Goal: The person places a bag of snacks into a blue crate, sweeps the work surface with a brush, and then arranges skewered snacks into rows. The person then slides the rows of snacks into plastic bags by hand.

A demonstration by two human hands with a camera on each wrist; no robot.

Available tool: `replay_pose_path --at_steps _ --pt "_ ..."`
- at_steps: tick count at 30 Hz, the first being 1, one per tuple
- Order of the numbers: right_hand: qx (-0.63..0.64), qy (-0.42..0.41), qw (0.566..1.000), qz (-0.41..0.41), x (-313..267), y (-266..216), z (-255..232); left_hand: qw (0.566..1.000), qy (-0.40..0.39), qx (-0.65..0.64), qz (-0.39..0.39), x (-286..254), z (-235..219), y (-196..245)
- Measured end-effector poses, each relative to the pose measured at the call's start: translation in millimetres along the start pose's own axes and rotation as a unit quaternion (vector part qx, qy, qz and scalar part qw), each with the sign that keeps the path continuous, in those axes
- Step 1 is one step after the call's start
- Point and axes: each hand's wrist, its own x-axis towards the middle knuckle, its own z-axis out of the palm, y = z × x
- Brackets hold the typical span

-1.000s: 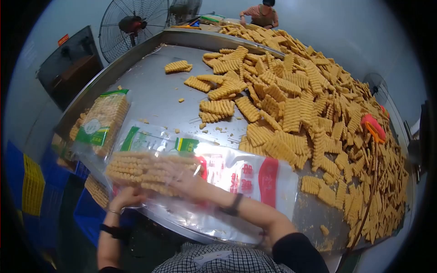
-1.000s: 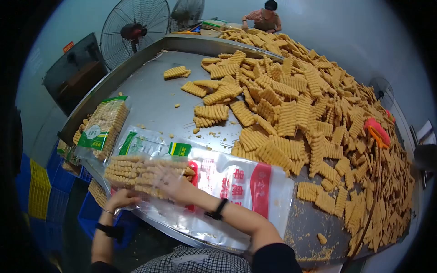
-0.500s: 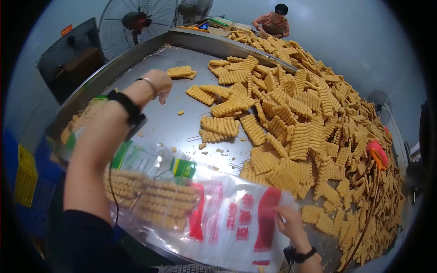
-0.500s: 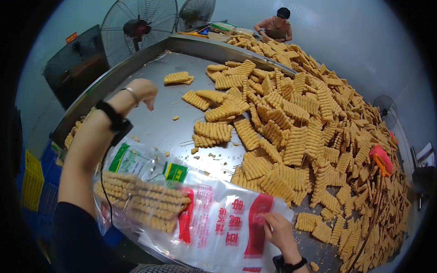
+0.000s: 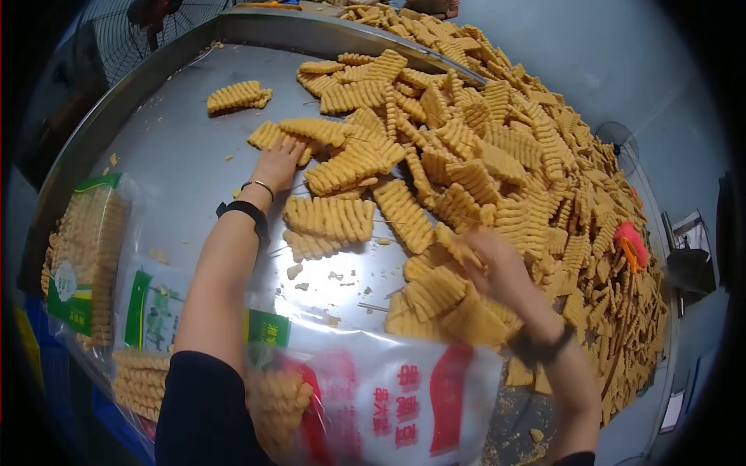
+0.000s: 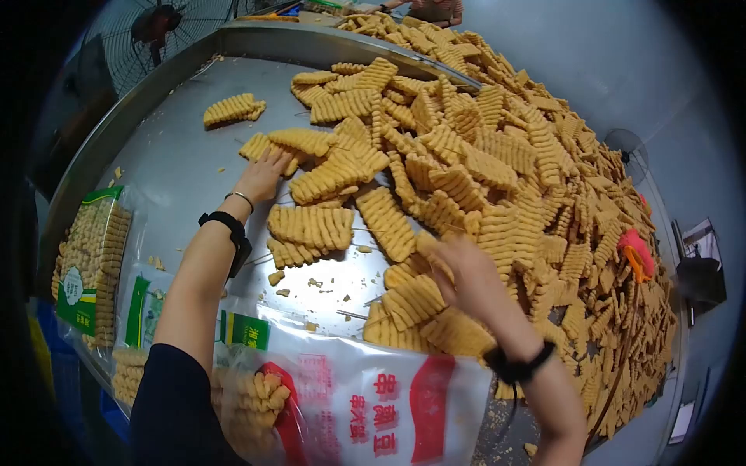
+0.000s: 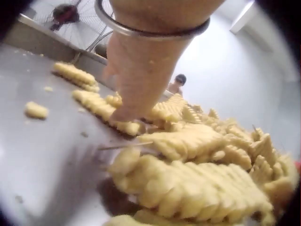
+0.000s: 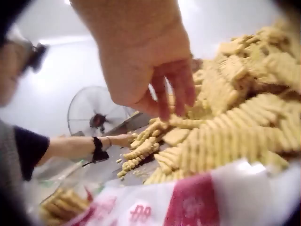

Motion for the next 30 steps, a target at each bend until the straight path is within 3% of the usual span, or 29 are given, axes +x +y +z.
replay_pose_path --at_steps 1,3,4,6,7,9,10,12,13,15,17,19,20,21,23,25,27,28,29,30 --pt "0.01 0.033 0.999 -0.038 42.6 8.0 15.4 0.998 -0.05 -0.048 -0.014 -0.9 -9.3 1.9" --pt "-0.037 0.016 0.999 -0.018 123.3 26.0 47.1 0.989 -0.107 -0.09 -0.039 -1.5 -14.9 2.7" --pt "-0.054 0.056 0.996 -0.049 158.5 36.2 67.3 0.983 -0.098 -0.148 -0.046 -2.1 -13.2 -0.4" --pt "-0.051 0.041 0.998 0.02 226.0 40.8 98.6 0.973 -0.093 -0.199 -0.065 -1.5 -10.3 -4.2" --pt "-0.041 0.035 0.999 0.011 250.8 41.0 115.3 0.969 -0.056 -0.225 -0.089 -1.1 -7.6 -3.6" --pt "-0.118 0.063 0.989 0.06 281.7 36.2 147.4 0.96 -0.026 -0.249 -0.123 -3.8 -6.1 -5.4" --pt "-0.111 0.055 0.991 0.055 284.1 33.6 162.0 0.964 -0.032 -0.231 -0.126 -6.4 -7.8 -6.9" --pt "-0.16 -0.086 0.97 0.159 281.1 29.5 178.6 0.955 -0.039 -0.251 -0.15 -9.5 -9.2 -11.8" --pt "-0.161 -0.093 0.97 0.158 279.7 30.6 179.8 0.954 -0.043 -0.256 -0.152 -14.1 -5.5 -11.9" --pt "-0.08 -0.171 0.955 0.227 278.8 28.6 166.9 0.948 0.083 -0.207 -0.229 -22.5 -0.4 -14.5" --pt "-0.086 -0.178 0.95 0.242 271.5 27.5 159.1 0.942 0.043 -0.215 -0.256 -27.8 -6.3 -18.9" --pt "-0.063 -0.184 0.941 0.277 262.3 33.3 158.9 0.878 0.058 -0.221 -0.421 -30.9 -15.5 -12.1" --pt "-0.082 -0.176 0.939 0.284 253.2 18.4 148.9 0.861 -0.005 -0.224 -0.457 -30.4 -21.1 -11.3" --pt "-0.076 -0.18 0.938 0.288 248.0 14.3 146.7 0.862 0.003 -0.224 -0.455 -30.4 -27.3 -9.0" --pt "-0.037 -0.184 0.941 0.282 230.9 6.8 136.2 0.821 -0.061 -0.273 -0.497 -35.2 -37.2 -1.8" --pt "-0.029 -0.179 0.946 0.268 209.5 1.1 123.5 0.832 -0.042 -0.275 -0.48 -41.4 -37.8 5.4" --pt "-0.04 -0.169 0.95 0.261 178.3 1.1 104.4 0.806 -0.104 -0.373 -0.448 -42.7 -58.3 17.6" --pt "-0.055 -0.169 0.948 0.263 160.1 0.5 90.2 0.695 -0.168 -0.602 -0.355 -47.3 -69.5 27.3" --pt "-0.071 -0.17 0.947 0.265 141.0 -1.6 73.8 0.531 -0.221 -0.784 -0.235 -51.9 -91.6 40.7" --pt "-0.056 -0.16 0.951 0.257 119.4 -1.6 54.8 0.491 -0.253 -0.801 -0.23 -51.1 -114.3 61.6"
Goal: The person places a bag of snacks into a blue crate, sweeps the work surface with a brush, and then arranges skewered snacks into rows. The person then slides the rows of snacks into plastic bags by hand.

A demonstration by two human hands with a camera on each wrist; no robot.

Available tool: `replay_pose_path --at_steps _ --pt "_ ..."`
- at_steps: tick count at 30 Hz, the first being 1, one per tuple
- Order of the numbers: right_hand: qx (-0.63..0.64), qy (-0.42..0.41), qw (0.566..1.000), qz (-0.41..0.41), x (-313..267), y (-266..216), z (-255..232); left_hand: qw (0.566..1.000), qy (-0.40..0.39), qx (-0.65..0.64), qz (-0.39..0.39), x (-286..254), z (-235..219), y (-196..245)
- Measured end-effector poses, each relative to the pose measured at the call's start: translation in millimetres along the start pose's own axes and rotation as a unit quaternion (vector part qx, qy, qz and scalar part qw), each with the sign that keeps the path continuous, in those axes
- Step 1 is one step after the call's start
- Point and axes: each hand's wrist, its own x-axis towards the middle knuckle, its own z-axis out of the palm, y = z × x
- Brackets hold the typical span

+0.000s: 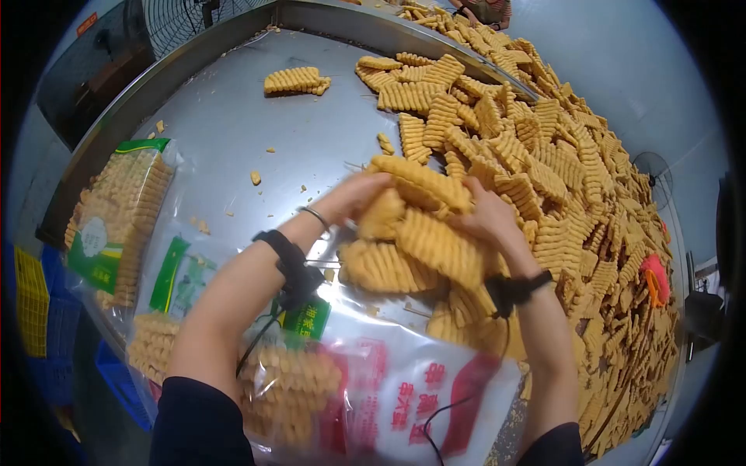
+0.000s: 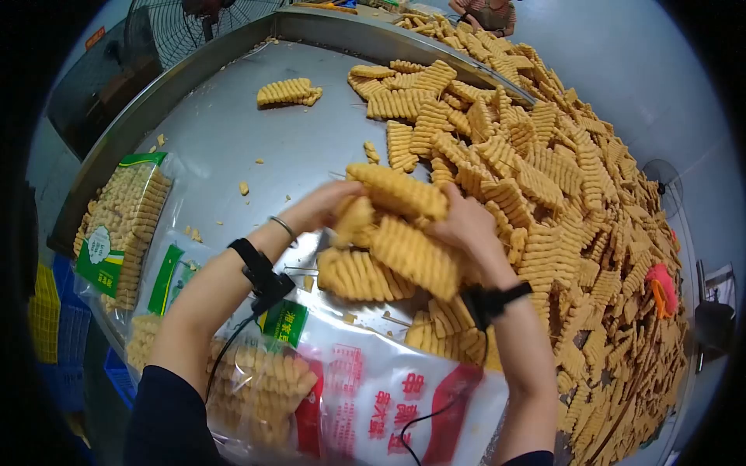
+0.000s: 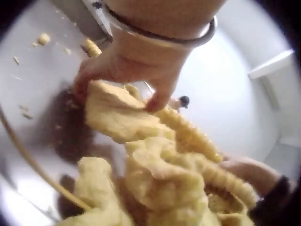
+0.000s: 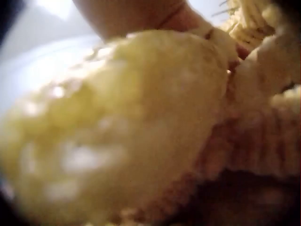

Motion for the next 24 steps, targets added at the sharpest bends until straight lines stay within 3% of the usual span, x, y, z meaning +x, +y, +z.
replay_pose_path --at_steps 2,5,6,7,8,10,11,12,13,14,15,16,18,19,21,22,24 --pt "0.024 0.032 0.999 -0.01 -53.2 26.2 -24.2 0.998 -0.069 0.007 -0.009 -17.4 60.6 7.1" --pt "0.027 0.126 0.991 0.02 -135.6 91.1 -39.5 0.959 -0.211 0.153 0.114 -27.1 119.7 -7.2" --pt "0.032 0.179 0.983 0.022 -161.4 125.7 -37.1 0.958 -0.213 0.154 0.117 -25.5 122.2 -11.9" --pt "0.075 0.194 0.974 0.086 -195.6 141.6 -46.1 0.931 -0.287 0.174 0.146 -22.4 122.5 -17.3" --pt "0.036 0.193 0.964 0.178 -223.8 162.4 -50.7 0.896 -0.359 0.193 0.175 -22.0 122.4 -19.3" --pt "0.059 0.283 0.939 0.188 -281.5 256.9 -29.8 0.889 -0.197 0.368 0.188 -22.3 103.0 -6.0" --pt "0.016 0.246 0.936 0.251 -308.2 276.3 -28.9 0.909 -0.068 0.376 0.165 6.2 84.1 -22.4" --pt "-0.027 0.207 0.927 0.311 -328.2 289.5 -29.9 0.95 0.049 0.283 0.123 -0.4 73.8 -14.3" --pt "-0.027 0.208 0.927 0.312 -338.0 302.1 -27.7 0.966 0.115 0.208 0.1 11.8 53.0 -17.6" --pt "-0.083 0.159 0.928 0.326 -344.2 313.8 -24.2 0.962 0.156 0.212 0.071 26.4 32.7 -27.8" --pt "-0.137 0.11 0.925 0.338 -342.9 305.4 -27.5 0.955 0.197 0.216 0.042 30.3 24.1 -29.4" --pt "-0.132 0.155 0.934 0.295 -328.9 298.3 -28.1 0.955 0.195 0.217 0.042 35.2 21.0 -34.3" --pt "0.045 0.184 0.956 0.224 -276.5 230.8 -40.8 0.887 0.283 0.363 0.026 33.9 23.2 -35.6" --pt "0.076 0.203 0.966 0.141 -251.0 197.6 -39.4 0.887 0.282 0.365 0.027 36.5 21.5 -39.1" --pt "0.108 0.232 0.966 -0.023 -200.8 140.2 -26.3 0.784 0.273 0.522 0.196 48.7 16.6 -48.6" --pt "0.091 0.219 0.967 -0.091 -178.3 115.0 -23.1 0.784 0.272 0.522 0.197 56.6 14.3 -49.5" --pt "0.112 0.164 0.976 -0.087 -132.4 82.0 -2.4 0.656 0.209 0.656 0.311 76.1 8.7 -46.9"
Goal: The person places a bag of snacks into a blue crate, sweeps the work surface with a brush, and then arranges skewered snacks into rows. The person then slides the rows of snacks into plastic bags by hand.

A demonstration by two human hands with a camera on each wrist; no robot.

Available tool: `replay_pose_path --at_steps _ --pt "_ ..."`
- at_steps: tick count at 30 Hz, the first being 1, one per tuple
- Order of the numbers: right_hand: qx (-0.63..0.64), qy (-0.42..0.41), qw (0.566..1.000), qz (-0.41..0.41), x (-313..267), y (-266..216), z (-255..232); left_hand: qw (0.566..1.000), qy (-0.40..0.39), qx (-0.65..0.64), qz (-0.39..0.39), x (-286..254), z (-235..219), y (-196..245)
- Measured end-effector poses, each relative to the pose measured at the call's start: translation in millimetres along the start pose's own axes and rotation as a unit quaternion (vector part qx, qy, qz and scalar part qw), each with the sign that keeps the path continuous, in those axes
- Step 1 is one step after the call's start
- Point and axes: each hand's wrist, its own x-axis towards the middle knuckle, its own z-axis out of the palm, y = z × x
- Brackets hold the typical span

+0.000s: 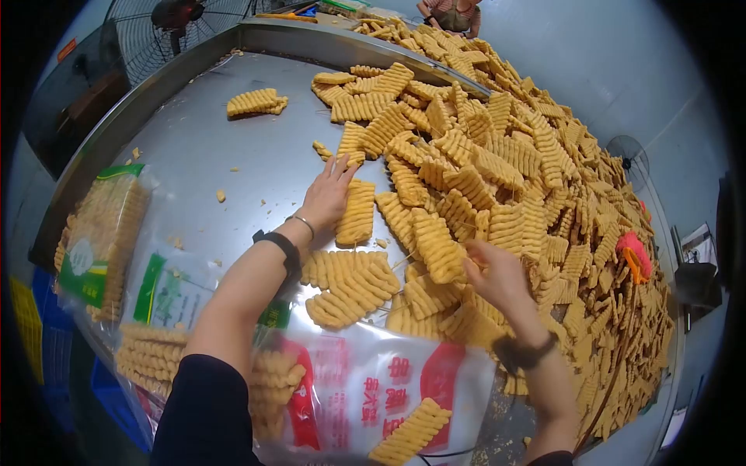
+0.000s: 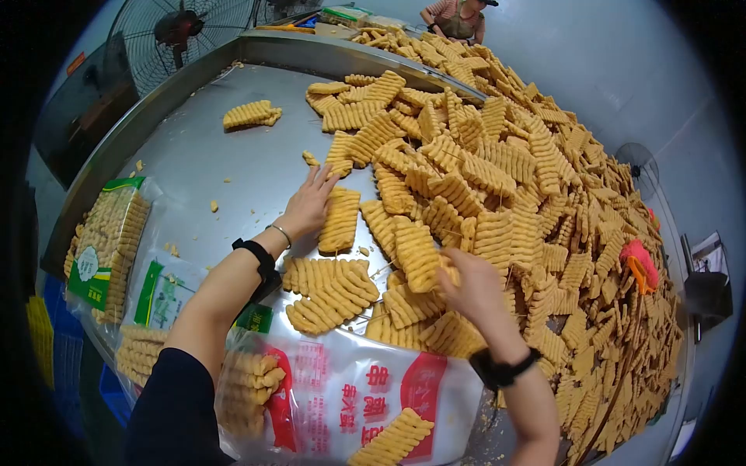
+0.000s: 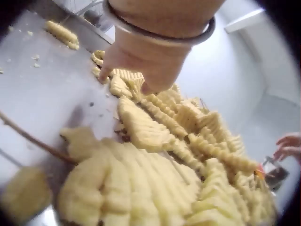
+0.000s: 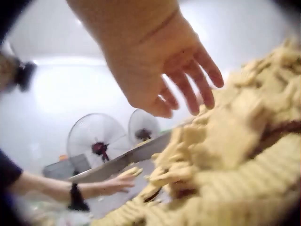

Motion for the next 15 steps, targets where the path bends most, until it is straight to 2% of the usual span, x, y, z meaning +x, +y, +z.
replay_pose_path --at_steps 1,2,3,4,5,7,8,9,10,11,13,14,15 --pt "-0.044 -0.04 0.998 0.011 16.4 -0.5 22.9 1.0 -0.003 -0.003 0.003 8.1 7.5 -3.9" --pt "-0.089 -0.081 0.992 0.022 29.3 -4.8 40.5 0.998 -0.009 0.055 0.014 17.9 15.3 -7.4" --pt "-0.147 -0.123 0.98 0.055 38.6 -19.6 50.3 0.993 -0.014 0.11 0.026 26.5 23.9 -10.6" --pt "-0.204 -0.166 0.961 0.088 44.3 -32.8 60.3 0.994 -0.018 0.103 0.029 31.9 29.4 -14.5" --pt "-0.206 -0.171 0.959 0.095 46.4 -37.0 73.1 0.996 -0.035 0.088 0.007 35.4 33.2 -19.6" --pt "-0.307 -0.146 0.937 0.08 49.2 -36.3 100.5 0.996 -0.057 0.065 -0.013 45.8 34.1 -21.4" --pt "-0.337 -0.138 0.927 0.085 51.1 -37.2 110.4 0.995 -0.072 0.031 -0.061 51.2 27.5 -20.7" --pt "-0.337 -0.143 0.927 0.088 56.1 -25.6 122.3 0.99 -0.087 -0.001 -0.109 52.5 27.8 -21.6" --pt "-0.295 -0.119 0.942 0.104 64.4 -10.6 136.9 0.993 -0.015 -0.016 -0.119 48.1 31.1 -19.7" --pt "-0.251 -0.093 0.956 0.119 70.9 -11.0 136.3 0.993 -0.019 -0.016 -0.118 44.1 29.3 -15.9" --pt "-0.245 -0.098 0.957 0.123 72.5 -8.7 122.2 0.973 0.032 -0.057 -0.221 40.3 18.1 -10.2" --pt "-0.215 -0.115 0.961 0.129 72.6 -9.3 108.7 0.973 0.035 -0.056 -0.22 36.3 21.4 -11.2" --pt "-0.186 -0.132 0.964 0.135 71.9 -5.7 97.5 0.959 0.079 -0.038 -0.269 31.7 29.5 -11.5"
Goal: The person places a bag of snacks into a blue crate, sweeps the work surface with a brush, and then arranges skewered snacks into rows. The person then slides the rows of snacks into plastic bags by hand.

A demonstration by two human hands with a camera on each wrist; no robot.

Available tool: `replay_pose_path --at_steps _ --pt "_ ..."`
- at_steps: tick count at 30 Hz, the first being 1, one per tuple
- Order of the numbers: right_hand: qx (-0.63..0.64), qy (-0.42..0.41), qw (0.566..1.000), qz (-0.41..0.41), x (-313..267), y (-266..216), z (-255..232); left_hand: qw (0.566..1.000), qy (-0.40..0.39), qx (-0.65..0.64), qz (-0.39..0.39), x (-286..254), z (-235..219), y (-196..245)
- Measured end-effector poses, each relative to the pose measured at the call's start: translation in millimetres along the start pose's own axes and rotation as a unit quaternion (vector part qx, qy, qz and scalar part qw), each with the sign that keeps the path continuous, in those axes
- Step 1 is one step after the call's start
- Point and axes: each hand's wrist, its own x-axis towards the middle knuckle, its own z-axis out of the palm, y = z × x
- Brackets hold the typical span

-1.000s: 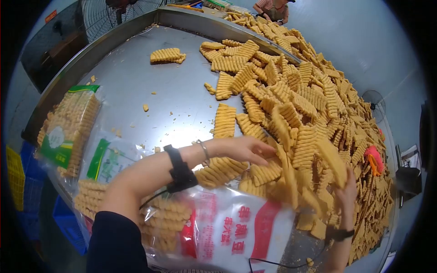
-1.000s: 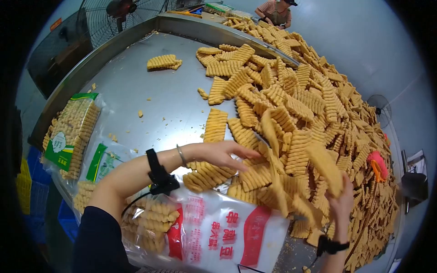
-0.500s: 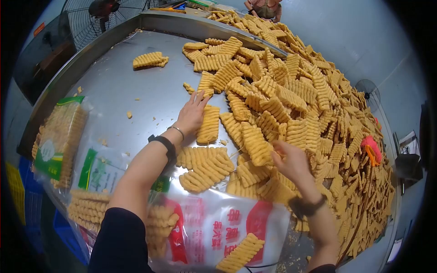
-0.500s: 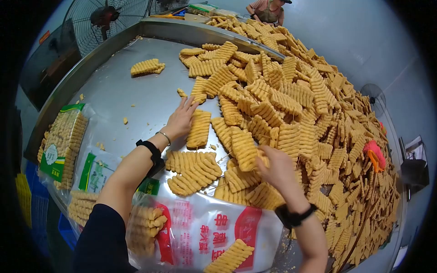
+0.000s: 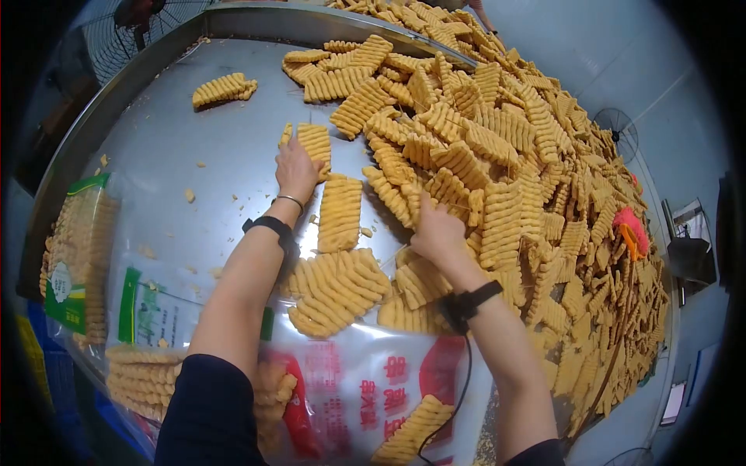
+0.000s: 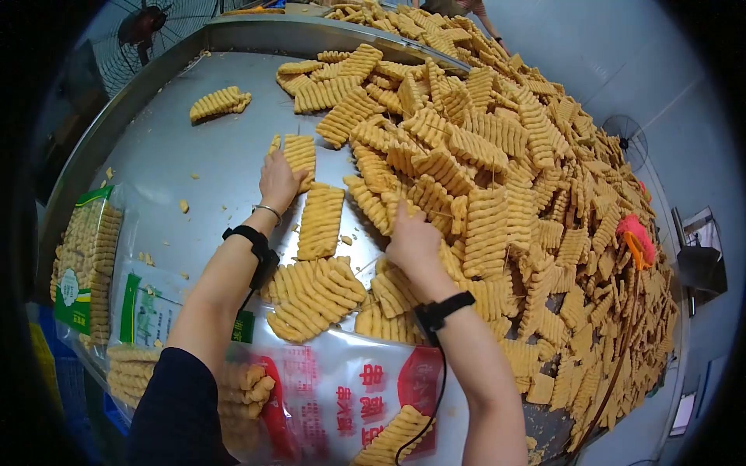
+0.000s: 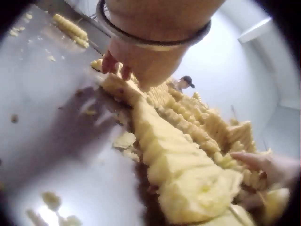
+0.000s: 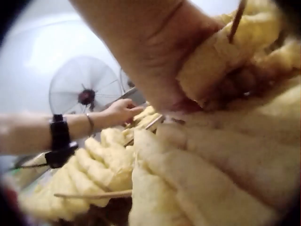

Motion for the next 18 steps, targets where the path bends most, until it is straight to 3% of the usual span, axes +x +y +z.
replay_pose_path --at_steps 1,2,4,5,6,8,9,10,12,14,15,17,18 --pt "0.018 0.033 0.999 -0.012 -2.2 12.4 0.8 0.998 0.049 0.008 -0.048 -0.9 6.3 -3.3" --pt "0.018 0.035 0.999 -0.012 -11.9 21.2 -11.1 0.998 0.051 0.007 -0.047 -0.4 2.4 -0.5" --pt "0.117 0.007 0.993 -0.027 -44.1 36.6 -49.6 0.987 -0.079 -0.056 -0.131 -2.2 -6.0 5.6" --pt "0.171 0.032 0.984 -0.03 -61.5 52.5 -59.0 0.974 -0.104 -0.143 -0.141 -1.1 3.3 -3.8" --pt "0.225 0.056 0.972 -0.033 -80.5 70.8 -66.7 0.974 -0.107 -0.142 -0.139 -1.8 6.2 -7.2" --pt "0.338 0.13 0.931 -0.053 -116.9 103.7 -86.1 0.876 -0.19 -0.396 -0.202 -3.6 7.5 -4.5" --pt "0.28 0.177 0.942 -0.055 -131.8 133.8 -87.3 0.854 -0.126 -0.421 -0.279 -7.0 -0.3 13.4" --pt "0.22 0.222 0.948 -0.055 -146.5 162.8 -88.3 0.854 -0.13 -0.421 -0.277 -9.1 -12.4 25.3" --pt "0.377 0.184 0.907 0.035 -183.0 191.7 -111.5 0.764 -0.245 -0.589 -0.094 -14.6 -46.5 51.7" --pt "0.45 0.185 0.851 0.199 -218.7 225.0 -120.6 0.761 -0.297 -0.576 -0.002 -40.5 -114.1 110.3" --pt "0.426 0.219 0.856 0.196 -230.0 243.1 -120.4 0.76 -0.304 -0.574 0.004 -48.1 -132.0 123.4" --pt "0.389 0.261 0.863 0.187 -253.1 300.6 -108.6 0.774 -0.365 -0.473 0.211 -62.8 -151.4 144.4" --pt "0.388 0.264 0.861 0.196 -263.0 319.6 -103.6 0.769 -0.372 -0.473 0.217 -69.0 -153.8 147.4"
